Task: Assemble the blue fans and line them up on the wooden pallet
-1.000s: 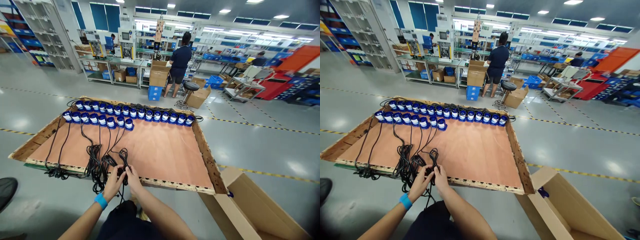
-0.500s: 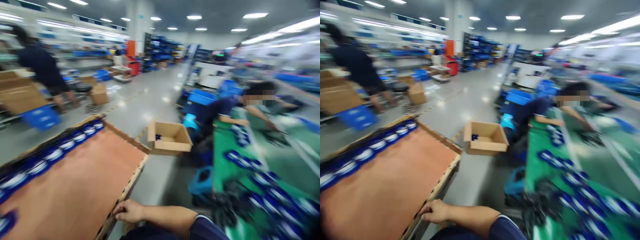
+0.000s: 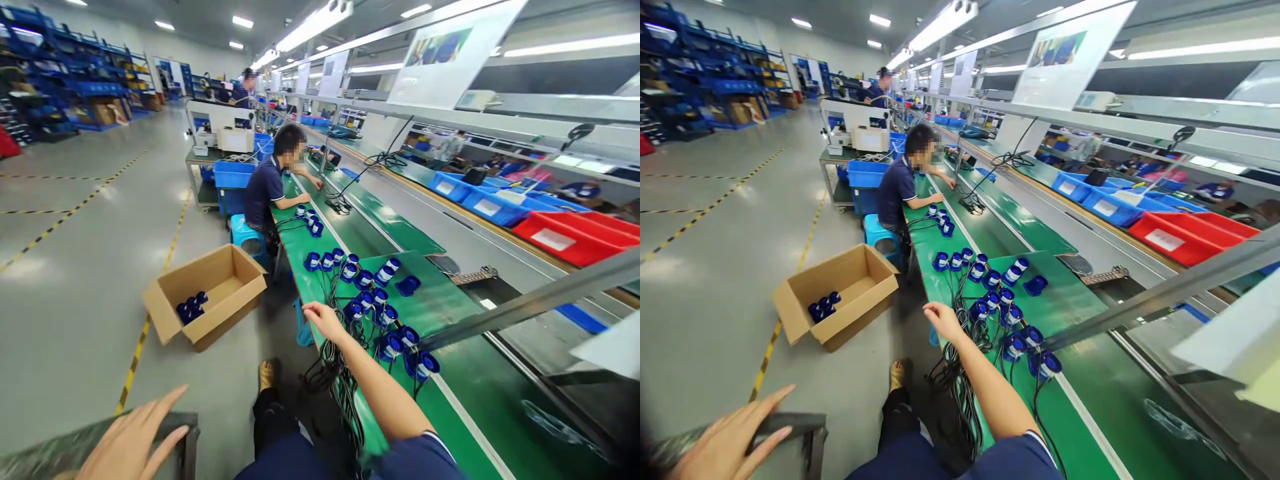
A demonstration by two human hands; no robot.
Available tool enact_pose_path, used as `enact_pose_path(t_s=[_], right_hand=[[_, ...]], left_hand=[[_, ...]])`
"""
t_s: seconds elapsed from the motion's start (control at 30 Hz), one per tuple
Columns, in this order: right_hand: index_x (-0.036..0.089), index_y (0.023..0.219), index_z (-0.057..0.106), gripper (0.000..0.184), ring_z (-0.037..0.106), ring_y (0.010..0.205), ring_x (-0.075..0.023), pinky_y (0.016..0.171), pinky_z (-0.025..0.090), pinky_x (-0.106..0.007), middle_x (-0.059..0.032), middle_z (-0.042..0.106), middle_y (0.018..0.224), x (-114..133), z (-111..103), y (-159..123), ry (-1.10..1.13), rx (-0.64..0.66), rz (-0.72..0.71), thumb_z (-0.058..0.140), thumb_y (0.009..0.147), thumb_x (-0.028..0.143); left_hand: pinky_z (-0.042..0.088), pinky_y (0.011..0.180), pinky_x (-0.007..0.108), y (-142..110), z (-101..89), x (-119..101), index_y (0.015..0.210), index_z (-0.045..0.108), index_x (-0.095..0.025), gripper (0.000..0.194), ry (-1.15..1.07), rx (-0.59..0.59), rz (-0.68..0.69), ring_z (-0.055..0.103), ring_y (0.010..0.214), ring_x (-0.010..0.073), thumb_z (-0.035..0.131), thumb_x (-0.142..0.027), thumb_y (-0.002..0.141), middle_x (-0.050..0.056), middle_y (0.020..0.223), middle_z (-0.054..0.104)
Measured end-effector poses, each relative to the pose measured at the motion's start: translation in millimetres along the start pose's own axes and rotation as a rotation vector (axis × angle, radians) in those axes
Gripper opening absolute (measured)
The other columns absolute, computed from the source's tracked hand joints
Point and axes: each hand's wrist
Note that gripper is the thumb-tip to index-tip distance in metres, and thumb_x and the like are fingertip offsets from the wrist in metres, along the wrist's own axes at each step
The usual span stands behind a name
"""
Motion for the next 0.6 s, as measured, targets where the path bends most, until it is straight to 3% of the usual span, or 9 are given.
enact_pose_path(t_s=[0.1, 0.17, 0.23, 0.3, 0.37, 0.43, 0.53, 0.6], right_hand=[[0.02, 0.11, 0.069, 0.036, 0.068, 0.087, -0.0215, 0.083, 0.053, -0.035, -0.0061, 0.074, 0.098, -60.2, -85.6, 74.2, -0.104, -0.194, 0.119, 0.043, 0.094, 0.04], [0.021, 0.114, 0.067, 0.036, 0.067, 0.095, -0.0228, 0.089, 0.051, -0.037, -0.0078, 0.073, 0.106, -99.8, -134.8, 113.5, -0.19, -0.286, 0.217, 0.039, 0.095, 0.034], [0.021, 0.119, 0.065, 0.035, 0.065, 0.104, -0.0236, 0.095, 0.048, -0.038, -0.0091, 0.071, 0.114, -135.3, -170.1, 141.3, -0.279, -0.32, 0.308, 0.043, 0.093, 0.026], [0.021, 0.123, 0.064, 0.04, 0.062, 0.111, -0.0253, 0.098, 0.045, -0.039, -0.0101, 0.068, 0.12, -164.0, -188.9, 158.2, -0.36, -0.291, 0.377, 0.054, 0.085, 0.018], [0.023, 0.128, 0.062, 0.052, 0.059, 0.114, -0.0272, 0.1, 0.044, -0.04, -0.0107, 0.065, 0.127, -185.3, -193.3, 168.2, -0.422, -0.232, 0.418, 0.063, 0.077, 0.011], [0.024, 0.132, 0.059, 0.054, 0.057, 0.117, -0.0278, 0.101, 0.043, -0.041, -0.0112, 0.062, 0.132, -200.9, -190.1, 176.5, -0.463, -0.188, 0.443, 0.062, 0.08, 0.01], [0.024, 0.139, 0.054, 0.048, 0.053, 0.122, -0.0254, 0.105, 0.042, -0.041, -0.0121, 0.057, 0.137, -220.5, -186.5, 193.2, -0.496, -0.165, 0.459, 0.048, 0.092, 0.011], [0.025, 0.143, 0.05, 0.052, 0.049, 0.128, -0.0248, 0.108, 0.039, -0.041, -0.0122, 0.05, 0.145, -234.1, -189.9, 207.7, -0.499, -0.141, 0.452, 0.048, 0.094, 0.01]], left_hand=[[0.055, 0.092, 0.036, 142.8, 17.6, -16.2, 0.146, 0.048, -0.035, 0.057, -0.066, 0.06, 0.178, 0.068, 0.111, 0.0248, 0.051, -0.055, 0.093, 0.005, 0.129, 0.068], [0.053, 0.097, 0.04, 243.9, 44.5, -42.7, 0.147, 0.047, -0.032, 0.059, -0.074, 0.045, 0.256, 0.063, 0.119, 0.0269, 0.053, -0.054, 0.093, 0.008, 0.136, 0.064], [0.049, 0.102, 0.046, 334.8, 81.6, -73.4, 0.146, 0.049, -0.029, 0.059, -0.064, 0.035, 0.338, 0.058, 0.126, 0.0307, 0.057, -0.049, 0.091, 0.012, 0.141, 0.059], [0.043, 0.108, 0.051, 408.8, 123.5, -103.8, 0.146, 0.049, -0.028, 0.061, -0.032, 0.051, 0.412, 0.051, 0.134, 0.0342, 0.063, -0.042, 0.088, 0.014, 0.146, 0.054], [0.036, 0.113, 0.055, 465.3, 164.5, -132.5, 0.147, 0.048, -0.03, 0.066, 0.011, 0.085, 0.485, 0.043, 0.141, 0.0364, 0.069, -0.034, 0.084, 0.015, 0.15, 0.05], [0.03, 0.116, 0.058, 507.7, 201.0, -158.6, 0.149, 0.045, -0.032, 0.075, 0.044, 0.128, 0.56, 0.037, 0.145, 0.0377, 0.074, -0.028, 0.08, 0.016, 0.154, 0.046], [0.025, 0.117, 0.062, 552.5, 244.4, -190.7, 0.151, 0.041, -0.038, 0.086, 0.053, 0.212, 0.673, 0.032, 0.148, 0.0388, 0.078, -0.022, 0.075, 0.015, 0.157, 0.041], [0.026, 0.116, 0.062, 572.6, 266.1, -206.0, 0.149, 0.043, -0.041, 0.084, 0.037, 0.271, 0.718, 0.033, 0.147, 0.0392, 0.078, -0.021, 0.075, 0.014, 0.157, 0.042]])
Point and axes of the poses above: each hand's wrist, its own y-axis towards the middle knuckle, its own z-axis out of the palm, x = y × z
